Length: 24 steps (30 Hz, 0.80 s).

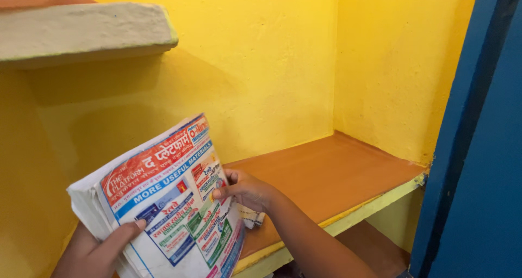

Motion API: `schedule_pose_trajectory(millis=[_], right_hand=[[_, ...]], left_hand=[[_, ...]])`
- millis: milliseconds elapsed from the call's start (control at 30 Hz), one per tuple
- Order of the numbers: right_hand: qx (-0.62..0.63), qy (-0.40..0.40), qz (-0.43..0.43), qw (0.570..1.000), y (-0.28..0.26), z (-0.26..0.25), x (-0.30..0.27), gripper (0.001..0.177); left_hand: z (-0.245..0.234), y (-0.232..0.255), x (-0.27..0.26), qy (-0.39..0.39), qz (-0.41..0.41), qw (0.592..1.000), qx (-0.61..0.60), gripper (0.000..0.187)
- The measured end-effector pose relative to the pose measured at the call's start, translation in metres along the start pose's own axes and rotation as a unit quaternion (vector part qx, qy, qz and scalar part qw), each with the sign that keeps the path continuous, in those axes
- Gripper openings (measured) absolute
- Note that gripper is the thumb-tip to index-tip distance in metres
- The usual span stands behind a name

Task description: The person wipes a shelf with a cloth, retrieves a magazine and a textbook from a lower compartment, wipes both items with the cloth, and places them back on the shelf.

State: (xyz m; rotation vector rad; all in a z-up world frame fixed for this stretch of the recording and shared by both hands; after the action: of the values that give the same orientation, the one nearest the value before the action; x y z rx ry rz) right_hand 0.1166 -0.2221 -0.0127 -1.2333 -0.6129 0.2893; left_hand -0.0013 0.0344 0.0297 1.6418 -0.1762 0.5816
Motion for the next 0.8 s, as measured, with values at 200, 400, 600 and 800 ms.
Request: schedule_pose_trajectory(millis=[200, 400, 600, 800], right_hand=[[-0.014, 0.022, 0.004, 1.0, -0.024, 0.005, -0.027, 0.062], [-0.085, 0.089, -0.067, 0.99, -0.035, 0.006, -0.038, 0.056], [-0.027, 0.089, -0.096, 0.991, -0.072, -0.021, -0.048, 0.061], [-0.057, 0.071, -0.045, 0.995, -0.092, -0.064, -0.065, 0.063]], left_hand=[[-0.005, -0.013, 0.023, 0.042, -0.022, 0.997, -0.066, 0.057], [0.012, 0.017, 0.01, 0.153, -0.042, 0.983, 0.096, 0.044], [0.055, 0.068, 0.009, 0.133, 0.049, 0.987, -0.076, 0.037], [0.107, 0.087, 0.027, 0.099, 0.111, 0.979, -0.139, 0.035]])
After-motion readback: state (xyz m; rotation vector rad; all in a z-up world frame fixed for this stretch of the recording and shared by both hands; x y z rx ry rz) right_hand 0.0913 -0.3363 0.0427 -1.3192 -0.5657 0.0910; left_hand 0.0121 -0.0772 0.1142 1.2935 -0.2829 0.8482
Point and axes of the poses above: each hand's wrist, its own x-axis towards the middle knuckle, its own z-axis out of the palm, y = z × x, the point moved 7 cm from there along x, towards the middle knuckle, and after that the axes turned 10 degrees about y, right-handed, at the moved point
